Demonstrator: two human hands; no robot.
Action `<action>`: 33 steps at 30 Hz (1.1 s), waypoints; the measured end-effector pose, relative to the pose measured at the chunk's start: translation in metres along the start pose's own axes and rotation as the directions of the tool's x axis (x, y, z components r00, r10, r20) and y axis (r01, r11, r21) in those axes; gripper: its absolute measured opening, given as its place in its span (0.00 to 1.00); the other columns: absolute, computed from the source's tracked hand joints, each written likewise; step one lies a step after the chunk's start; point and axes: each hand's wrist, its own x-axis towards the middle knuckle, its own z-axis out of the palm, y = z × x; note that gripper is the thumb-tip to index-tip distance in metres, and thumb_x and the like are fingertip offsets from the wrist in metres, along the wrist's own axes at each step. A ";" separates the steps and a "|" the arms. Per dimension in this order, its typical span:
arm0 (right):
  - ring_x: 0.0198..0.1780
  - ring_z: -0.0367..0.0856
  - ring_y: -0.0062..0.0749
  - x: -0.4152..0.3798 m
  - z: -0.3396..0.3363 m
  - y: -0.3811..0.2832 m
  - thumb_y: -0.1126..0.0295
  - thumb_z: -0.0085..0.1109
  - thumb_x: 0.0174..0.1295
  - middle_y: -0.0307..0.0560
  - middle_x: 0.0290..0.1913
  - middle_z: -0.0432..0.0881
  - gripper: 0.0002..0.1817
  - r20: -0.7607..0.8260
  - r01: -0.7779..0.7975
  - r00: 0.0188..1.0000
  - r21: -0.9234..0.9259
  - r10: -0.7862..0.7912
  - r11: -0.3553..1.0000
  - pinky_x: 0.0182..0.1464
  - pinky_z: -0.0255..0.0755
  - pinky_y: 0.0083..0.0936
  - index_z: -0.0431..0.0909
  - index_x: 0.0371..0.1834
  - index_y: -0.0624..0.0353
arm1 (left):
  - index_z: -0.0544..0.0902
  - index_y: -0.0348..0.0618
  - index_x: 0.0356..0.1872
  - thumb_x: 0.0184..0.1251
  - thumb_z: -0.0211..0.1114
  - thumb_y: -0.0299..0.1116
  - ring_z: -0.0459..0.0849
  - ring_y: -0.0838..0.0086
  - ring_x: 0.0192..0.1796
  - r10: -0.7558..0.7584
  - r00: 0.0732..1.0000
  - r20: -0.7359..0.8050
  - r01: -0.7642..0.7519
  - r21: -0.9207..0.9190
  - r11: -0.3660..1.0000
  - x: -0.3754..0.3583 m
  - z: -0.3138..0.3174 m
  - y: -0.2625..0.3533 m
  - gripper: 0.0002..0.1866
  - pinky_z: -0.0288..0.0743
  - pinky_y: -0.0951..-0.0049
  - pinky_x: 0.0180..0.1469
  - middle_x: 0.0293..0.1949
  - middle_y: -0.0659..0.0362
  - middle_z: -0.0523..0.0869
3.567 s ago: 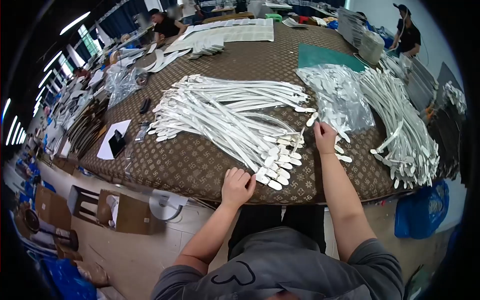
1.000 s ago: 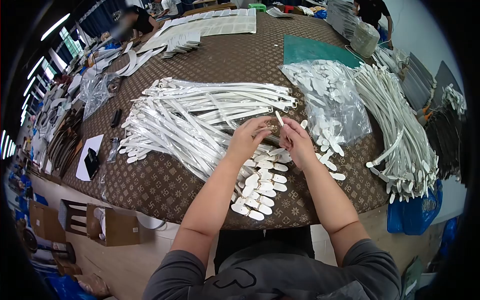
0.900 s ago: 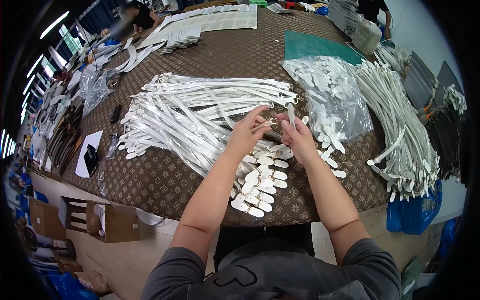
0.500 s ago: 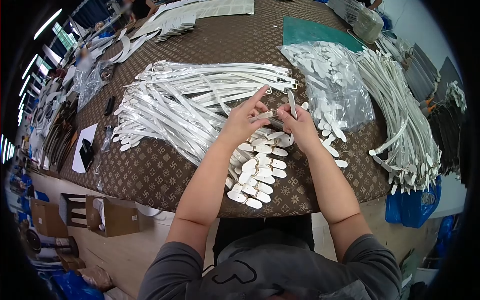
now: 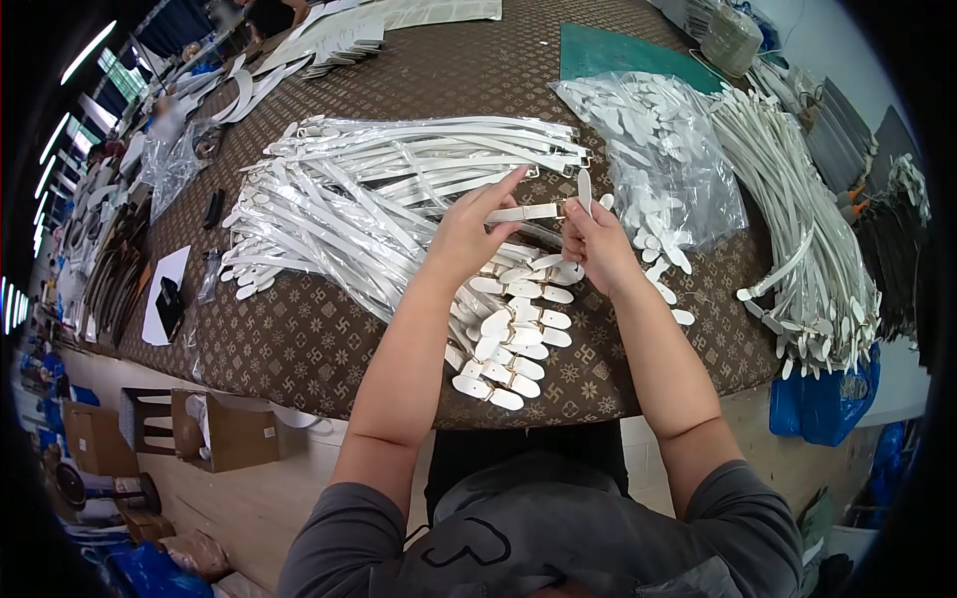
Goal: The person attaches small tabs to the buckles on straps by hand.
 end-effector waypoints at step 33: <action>0.32 0.71 0.19 -0.001 0.003 -0.003 0.71 0.45 0.68 0.38 0.33 0.74 0.15 0.108 0.163 0.979 0.107 -0.174 0.981 0.35 0.66 0.16 0.69 0.55 0.63 | 0.68 0.43 0.63 0.74 0.46 0.34 0.71 0.81 0.23 -0.157 0.978 -0.135 0.097 -0.373 0.923 -0.002 0.009 0.007 0.20 0.69 0.80 0.30 0.27 0.58 0.81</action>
